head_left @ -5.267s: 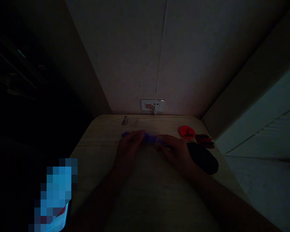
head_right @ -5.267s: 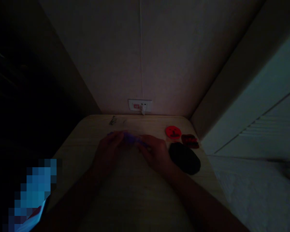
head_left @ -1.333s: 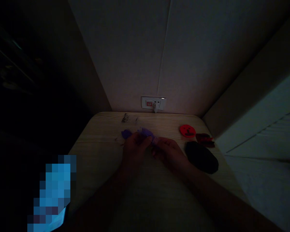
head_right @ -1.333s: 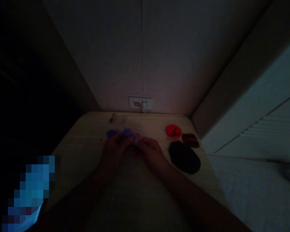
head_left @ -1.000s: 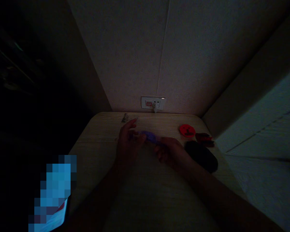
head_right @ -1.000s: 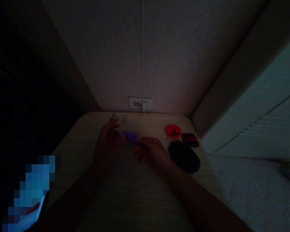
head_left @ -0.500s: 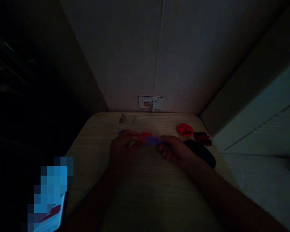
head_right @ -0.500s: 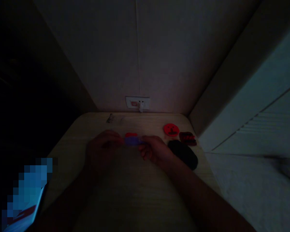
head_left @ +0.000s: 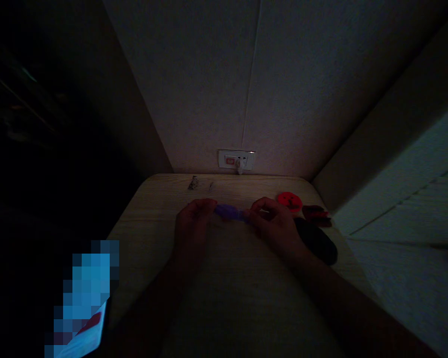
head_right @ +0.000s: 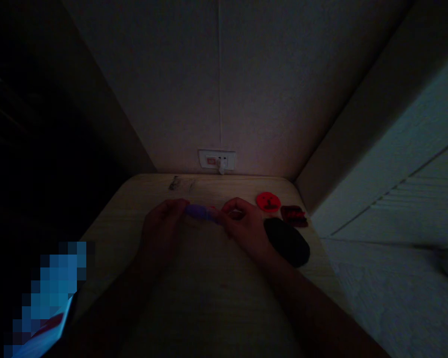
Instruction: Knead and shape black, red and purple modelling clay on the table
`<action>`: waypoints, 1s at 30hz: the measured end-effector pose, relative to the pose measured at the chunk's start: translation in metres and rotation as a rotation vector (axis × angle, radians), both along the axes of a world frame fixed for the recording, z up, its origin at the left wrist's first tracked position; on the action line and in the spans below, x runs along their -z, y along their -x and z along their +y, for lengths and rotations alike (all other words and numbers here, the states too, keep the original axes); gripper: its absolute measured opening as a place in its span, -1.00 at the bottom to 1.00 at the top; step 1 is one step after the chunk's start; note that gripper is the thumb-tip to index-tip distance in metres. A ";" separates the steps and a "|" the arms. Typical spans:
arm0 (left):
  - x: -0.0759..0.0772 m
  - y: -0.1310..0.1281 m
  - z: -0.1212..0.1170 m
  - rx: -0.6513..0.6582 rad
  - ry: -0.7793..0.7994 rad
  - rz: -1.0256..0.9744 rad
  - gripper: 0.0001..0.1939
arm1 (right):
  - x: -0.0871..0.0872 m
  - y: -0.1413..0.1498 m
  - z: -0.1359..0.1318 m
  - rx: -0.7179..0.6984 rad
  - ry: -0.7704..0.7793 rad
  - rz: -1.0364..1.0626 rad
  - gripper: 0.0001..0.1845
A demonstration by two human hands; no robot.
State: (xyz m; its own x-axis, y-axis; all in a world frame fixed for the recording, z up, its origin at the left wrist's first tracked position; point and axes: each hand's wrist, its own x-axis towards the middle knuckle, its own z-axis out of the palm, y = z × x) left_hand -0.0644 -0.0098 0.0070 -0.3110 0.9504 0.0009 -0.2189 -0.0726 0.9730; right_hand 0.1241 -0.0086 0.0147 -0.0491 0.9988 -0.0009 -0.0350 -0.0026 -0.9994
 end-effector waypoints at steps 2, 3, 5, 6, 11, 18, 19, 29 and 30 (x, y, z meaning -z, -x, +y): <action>0.000 0.000 0.001 -0.015 0.008 -0.025 -0.76 | -0.001 -0.002 -0.001 -0.025 -0.093 -0.049 -0.76; 0.000 0.000 0.001 -0.021 0.007 -0.044 -0.75 | -0.002 -0.003 -0.002 -0.044 -0.162 -0.087 -0.80; 0.000 0.000 0.003 -0.028 0.008 -0.093 -0.72 | -0.005 -0.003 -0.004 -0.085 -0.299 -0.155 -0.84; 0.000 0.001 0.003 -0.030 0.013 -0.122 -0.71 | -0.006 -0.003 -0.004 -0.104 -0.349 -0.174 -0.85; -0.002 0.000 0.004 -0.014 0.036 -0.210 -0.68 | -0.004 -0.004 -0.004 -0.168 -0.383 -0.210 -0.78; -0.015 -0.005 0.002 0.054 0.195 -0.393 -0.62 | 0.004 -0.007 -0.003 -0.143 -0.275 -0.250 -0.82; -0.017 -0.006 0.002 0.070 0.214 -0.412 -0.64 | 0.004 -0.006 -0.003 -0.139 -0.247 -0.244 -0.81; -0.009 -0.004 0.003 0.116 0.179 -0.415 -0.59 | 0.009 -0.002 0.001 -0.174 -0.151 -0.118 -0.76; -0.007 -0.005 0.003 0.112 0.176 -0.408 -0.58 | 0.010 -0.003 0.003 -0.144 -0.159 -0.130 -0.74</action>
